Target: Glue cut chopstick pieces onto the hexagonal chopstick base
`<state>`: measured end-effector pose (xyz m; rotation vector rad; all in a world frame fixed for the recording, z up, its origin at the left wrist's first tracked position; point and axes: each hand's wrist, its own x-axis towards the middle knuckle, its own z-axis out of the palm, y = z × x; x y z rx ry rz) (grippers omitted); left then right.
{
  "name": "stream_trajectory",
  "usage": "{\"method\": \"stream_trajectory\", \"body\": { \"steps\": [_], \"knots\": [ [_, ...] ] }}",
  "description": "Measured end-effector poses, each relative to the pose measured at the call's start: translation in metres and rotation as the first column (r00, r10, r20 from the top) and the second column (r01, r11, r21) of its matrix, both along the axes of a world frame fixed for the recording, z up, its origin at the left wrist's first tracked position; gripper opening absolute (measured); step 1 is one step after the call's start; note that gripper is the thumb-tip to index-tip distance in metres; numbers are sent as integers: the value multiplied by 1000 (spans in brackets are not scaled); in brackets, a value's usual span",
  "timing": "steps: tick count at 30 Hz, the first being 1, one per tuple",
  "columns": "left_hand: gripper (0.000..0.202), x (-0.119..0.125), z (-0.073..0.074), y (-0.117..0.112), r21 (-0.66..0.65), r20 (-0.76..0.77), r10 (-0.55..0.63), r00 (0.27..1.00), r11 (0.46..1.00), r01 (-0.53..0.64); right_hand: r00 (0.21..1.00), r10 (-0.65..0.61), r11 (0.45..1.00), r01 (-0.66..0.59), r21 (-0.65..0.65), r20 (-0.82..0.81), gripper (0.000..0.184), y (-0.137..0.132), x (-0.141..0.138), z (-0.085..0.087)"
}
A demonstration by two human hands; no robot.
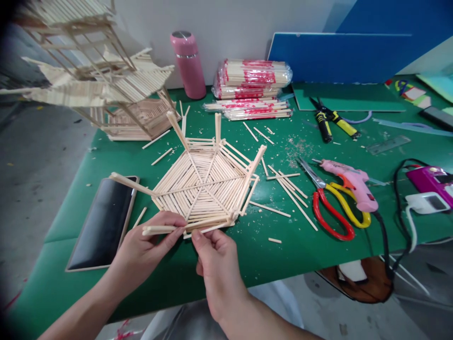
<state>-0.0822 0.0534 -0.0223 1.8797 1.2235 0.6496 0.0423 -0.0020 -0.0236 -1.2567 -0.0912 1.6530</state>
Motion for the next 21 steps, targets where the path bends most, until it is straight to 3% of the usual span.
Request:
{"method": "stream_trajectory", "body": {
  "steps": [21],
  "knots": [
    [10, -1, 0, 0, 4, -18, -9, 1000, 1000, 10, 998, 14, 1000, -15, 9, 53, 26, 0, 1, -1]
  ]
}}
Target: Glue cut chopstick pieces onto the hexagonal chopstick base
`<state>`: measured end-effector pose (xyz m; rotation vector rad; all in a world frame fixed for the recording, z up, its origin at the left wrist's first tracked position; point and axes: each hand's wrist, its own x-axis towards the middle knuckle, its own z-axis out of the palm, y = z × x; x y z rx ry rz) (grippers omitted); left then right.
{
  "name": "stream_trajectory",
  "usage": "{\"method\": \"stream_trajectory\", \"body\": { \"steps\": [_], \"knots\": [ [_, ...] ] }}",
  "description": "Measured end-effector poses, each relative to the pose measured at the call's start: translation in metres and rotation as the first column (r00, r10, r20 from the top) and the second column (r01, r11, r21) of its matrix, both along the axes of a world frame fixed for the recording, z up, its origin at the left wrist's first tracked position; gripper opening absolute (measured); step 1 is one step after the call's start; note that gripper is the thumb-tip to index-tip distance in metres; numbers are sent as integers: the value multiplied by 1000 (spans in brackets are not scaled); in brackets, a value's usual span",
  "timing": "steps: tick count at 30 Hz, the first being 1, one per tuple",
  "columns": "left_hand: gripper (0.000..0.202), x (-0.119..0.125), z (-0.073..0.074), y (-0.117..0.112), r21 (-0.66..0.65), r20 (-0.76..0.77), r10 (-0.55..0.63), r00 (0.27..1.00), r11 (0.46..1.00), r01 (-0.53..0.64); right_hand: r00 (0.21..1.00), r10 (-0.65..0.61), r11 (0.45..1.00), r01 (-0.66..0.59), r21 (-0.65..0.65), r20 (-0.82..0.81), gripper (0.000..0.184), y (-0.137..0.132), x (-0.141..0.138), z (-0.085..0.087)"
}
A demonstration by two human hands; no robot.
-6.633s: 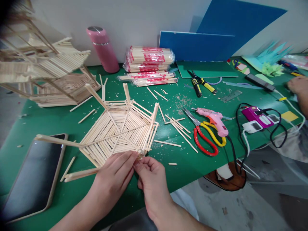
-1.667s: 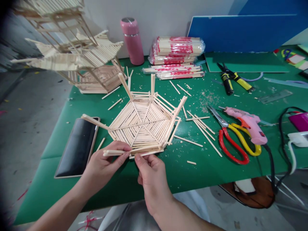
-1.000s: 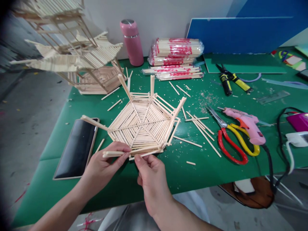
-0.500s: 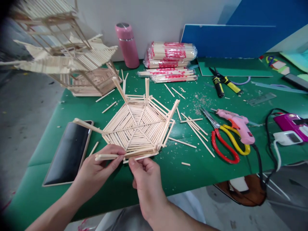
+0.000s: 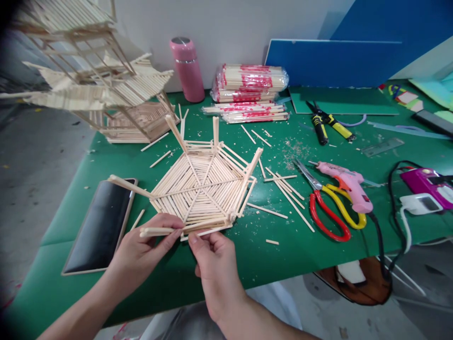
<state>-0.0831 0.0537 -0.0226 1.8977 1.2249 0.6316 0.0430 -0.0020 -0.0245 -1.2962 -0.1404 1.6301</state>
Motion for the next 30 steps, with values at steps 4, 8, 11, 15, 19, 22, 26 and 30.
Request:
{"method": "stream_trajectory", "body": {
  "steps": [4, 8, 11, 15, 19, 22, 26, 30],
  "knots": [
    [12, 0, 0, 0, -4, 16, 1, 1000, 1000, -1, 1000, 3, 1000, -3, -7, 15, 26, -1, 0, -1],
    [12, 0, -1, 0, -17, 55, 9, 998, 1000, -8, 1000, 9, 1000, -9, -2, -3, 25, -1, 1, 0],
    [11, 0, -2, -1, -32, 85, 19, 996, 999, -16, 1000, 11, 1000, -11, -5, -15, 26, -1, 2, 1],
    [10, 0, -2, -2, -38, 86, 26, 996, 999, -22, 999, 6, 1000, -6, -7, -38, 25, -1, 2, 0],
    [10, 0, -2, -3, -40, 98, 30, 995, 999, -26, 999, 13, 1000, -13, 1, -42, 26, -3, 3, -1],
    [9, 0, -2, -4, -39, 101, 34, 994, 999, -30, 999, 14, 1000, -14, 9, -48, 25, -3, 3, -2],
    [10, 2, -3, -4, -25, 98, 40, 994, 999, -38, 999, -16, 999, 17, 27, -50, 28, -2, 5, -1],
    [9, 1, -3, -4, -39, 101, 41, 994, 999, -38, 1000, -9, 1000, 10, 24, -26, 28, -1, 5, -1]
  ]
}}
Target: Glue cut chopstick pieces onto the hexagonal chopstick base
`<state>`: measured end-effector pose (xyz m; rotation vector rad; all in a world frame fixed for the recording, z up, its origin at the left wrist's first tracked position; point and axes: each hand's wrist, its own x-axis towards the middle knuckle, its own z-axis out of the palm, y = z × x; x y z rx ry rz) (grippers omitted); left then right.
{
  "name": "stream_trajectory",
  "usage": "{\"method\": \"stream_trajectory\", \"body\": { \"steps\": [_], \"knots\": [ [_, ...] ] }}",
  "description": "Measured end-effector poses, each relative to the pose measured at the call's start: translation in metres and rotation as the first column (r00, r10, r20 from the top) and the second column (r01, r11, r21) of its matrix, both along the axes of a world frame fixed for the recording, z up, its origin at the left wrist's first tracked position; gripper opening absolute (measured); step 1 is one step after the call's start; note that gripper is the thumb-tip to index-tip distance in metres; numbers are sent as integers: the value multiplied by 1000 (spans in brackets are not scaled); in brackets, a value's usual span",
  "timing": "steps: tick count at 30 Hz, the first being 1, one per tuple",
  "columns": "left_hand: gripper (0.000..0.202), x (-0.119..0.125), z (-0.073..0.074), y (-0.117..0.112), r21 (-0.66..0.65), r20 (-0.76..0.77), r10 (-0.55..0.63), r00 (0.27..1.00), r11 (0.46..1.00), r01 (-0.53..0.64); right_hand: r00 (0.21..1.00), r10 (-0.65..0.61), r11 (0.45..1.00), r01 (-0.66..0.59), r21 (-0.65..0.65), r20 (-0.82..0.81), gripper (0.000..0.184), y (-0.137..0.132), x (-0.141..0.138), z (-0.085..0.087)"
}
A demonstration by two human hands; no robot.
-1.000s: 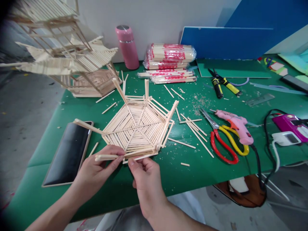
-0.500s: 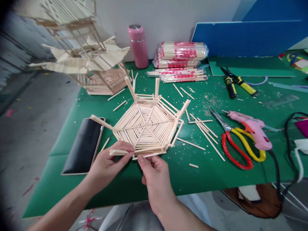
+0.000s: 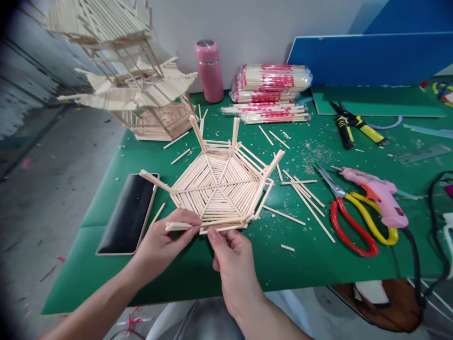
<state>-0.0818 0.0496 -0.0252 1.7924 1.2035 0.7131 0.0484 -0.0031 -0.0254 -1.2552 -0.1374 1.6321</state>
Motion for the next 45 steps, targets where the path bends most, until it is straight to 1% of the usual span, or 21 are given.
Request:
{"method": "stream_trajectory", "body": {
  "steps": [5, 7, 10, 12, 13, 15, 16, 17, 19, 21, 22, 24, 27, 30, 34, 36, 38, 40, 42, 44, 45],
  "knots": [
    [9, -3, 0, 0, -11, -15, -32, 999, 999, 32, 1000, 4, 1000, -3, 12, -6, 26, 0, 0, -1],
    [17, -5, 2, -3, 11, -30, -20, 999, 1000, 20, 1000, 10, 1000, -10, 13, -10, 25, 0, 0, -1],
    [29, -8, 5, -14, 98, -61, 125, 990, 988, -118, 1000, 17, 1000, -17, 15, -6, 26, 0, 1, -1],
    [17, -8, 8, -25, 134, -44, 231, 972, 965, -224, 1000, 23, 1000, -23, 13, 8, 28, -1, 1, -2],
    [8, -6, 9, -31, 99, -22, 251, 968, 964, -248, 1000, 26, 1000, -26, 12, 14, 29, -2, 1, -3],
    [12, -2, 10, -42, -63, 36, 219, 975, 974, -216, 999, 29, 999, -29, 14, 15, 30, -3, 1, -4],
    [12, 2, 10, -47, -173, 71, 244, 967, 958, -229, 1000, 30, 999, -30, 15, 10, 31, -3, 1, -4],
    [9, 6, 10, -51, -299, 112, 286, 952, 923, -242, 1000, 30, 999, -31, 16, 3, 31, -3, 2, -4],
    [15, 15, 8, -55, -498, 193, 439, 877, 814, -298, 999, 34, 999, -34, 11, -10, 31, -3, 2, -4],
    [24, 22, 7, -54, -635, 242, 556, 796, 710, -303, 999, 39, 999, -39, 3, -20, 30, -3, 3, -3],
    [26, 26, 6, -53, -680, 261, 598, 758, 671, -295, 999, 41, 999, -41, 0, -26, 30, -2, 3, -2],
    [27, 31, 6, -50, -734, 296, 660, 690, 620, -279, 998, 51, 999, -52, -7, -31, 28, -2, 4, -2],
    [22, 37, 5, -47, -761, 321, 725, 610, 580, -289, 997, 71, 997, -71, -4, -26, 27, -2, 4, -1],
    [18, 40, 4, -46, -760, 335, 746, 576, 575, -304, 995, 92, 996, -91, 10, -29, 27, -2, 5, 0],
    [16, 41, 1, -49, -736, 351, 736, 579, 599, -315, 985, 169, 986, -169, 13, -32, 26, -8, 10, -1],
    [15, 40, -1, -51, -718, 360, 728, 584, 616, -324, 973, 230, 973, -230, 11, 23, 26, -13, 15, -1],
    [15, 40, -3, -54, -700, 369, 718, 590, 632, -332, 946, 280, 957, -289, 34, 165, 28, -18, 20, 1],
    [14, 40, -6, -55, -676, 379, 705, 600, 653, -341, 885, 284, 936, -339, 94, 369, 27, -20, 24, 4],
    [12, 39, -7, -57, -635, 389, 682, 619, 686, -357, 786, 241, 902, -398, 169, 569, 20, -20, 26, 9],
    [11, 39, -8, -58, -573, 387, 652, 652, 724, -383, 676, 186, 840, -486, 241, 713, 17, -17, 26, 13],
    [10, 39, -8, -58, -534, 383, 633, 672, 746, -399, 625, 167, 800, -538, 265, 763, 21, -15, 26, 15]
  ]
}}
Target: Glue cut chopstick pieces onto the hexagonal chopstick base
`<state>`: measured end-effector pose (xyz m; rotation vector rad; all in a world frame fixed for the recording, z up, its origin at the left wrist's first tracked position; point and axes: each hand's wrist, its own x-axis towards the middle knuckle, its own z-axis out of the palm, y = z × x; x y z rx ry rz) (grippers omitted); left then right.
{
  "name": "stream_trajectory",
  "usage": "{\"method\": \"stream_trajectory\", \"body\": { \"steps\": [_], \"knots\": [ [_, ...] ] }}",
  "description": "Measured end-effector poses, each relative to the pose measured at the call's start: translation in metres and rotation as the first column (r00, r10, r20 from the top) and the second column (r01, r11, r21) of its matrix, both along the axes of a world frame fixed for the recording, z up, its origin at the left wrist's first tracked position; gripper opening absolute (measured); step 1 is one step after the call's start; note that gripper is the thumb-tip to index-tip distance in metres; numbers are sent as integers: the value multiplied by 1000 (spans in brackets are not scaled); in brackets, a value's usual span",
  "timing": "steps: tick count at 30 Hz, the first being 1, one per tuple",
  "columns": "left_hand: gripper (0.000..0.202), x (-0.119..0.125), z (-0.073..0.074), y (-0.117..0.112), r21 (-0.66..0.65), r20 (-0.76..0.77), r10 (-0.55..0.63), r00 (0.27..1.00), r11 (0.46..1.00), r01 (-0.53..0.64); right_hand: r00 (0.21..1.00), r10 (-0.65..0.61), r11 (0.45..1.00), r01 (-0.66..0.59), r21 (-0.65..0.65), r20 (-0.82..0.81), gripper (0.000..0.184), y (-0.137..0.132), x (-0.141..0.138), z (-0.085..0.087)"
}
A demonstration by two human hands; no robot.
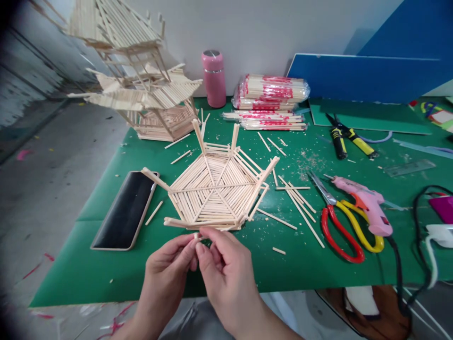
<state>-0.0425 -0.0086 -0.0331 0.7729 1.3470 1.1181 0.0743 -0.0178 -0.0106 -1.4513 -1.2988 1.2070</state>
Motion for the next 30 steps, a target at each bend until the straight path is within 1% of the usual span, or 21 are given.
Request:
{"method": "stream_trajectory", "body": {
  "steps": [2, 3, 5, 7, 10, 15, 21, 24, 28, 30],
  "knots": [
    [9, -1, 0, -1, 76, -86, -14, 996, 997, 20, 991, 94, 991, -103, 90, 96, 28, 4, -1, 2],
    [8, -1, 0, -2, 118, -126, -21, 992, 992, 36, 982, 128, 983, -144, 110, 137, 30, 6, -2, 2],
    [9, -3, -1, -3, 188, -198, -42, 979, 979, 81, 965, 158, 975, -186, 122, 209, 28, 9, -2, 1],
    [10, -4, -1, -5, 227, -257, -68, 964, 965, 129, 955, 145, 972, -185, 142, 257, 24, 11, -3, 1],
    [9, -5, -3, -6, 238, -309, -102, 946, 954, 180, 944, 116, 968, -177, 176, 310, 20, 12, -3, 2],
    [8, -5, -3, -6, 281, -337, -74, 938, 943, 175, 922, 109, 958, -198, 210, 373, 19, 13, -5, 4],
    [10, -5, -3, -5, 317, -397, -33, 917, 933, 170, 889, 96, 942, -227, 248, 447, 17, 10, -8, -3],
    [13, -7, -3, -5, 367, -432, -19, 902, 910, 194, 904, 82, 949, -199, 244, 420, 15, 7, -9, -5],
    [17, -8, -2, -4, 430, -463, -14, 886, 871, 238, 954, 71, 962, -142, 232, 293, 12, 2, -8, -6],
    [20, -8, -2, -4, 469, -482, -7, 876, 843, 264, 967, 60, 966, -118, 229, 247, 11, 0, -7, -7]
  ]
}}
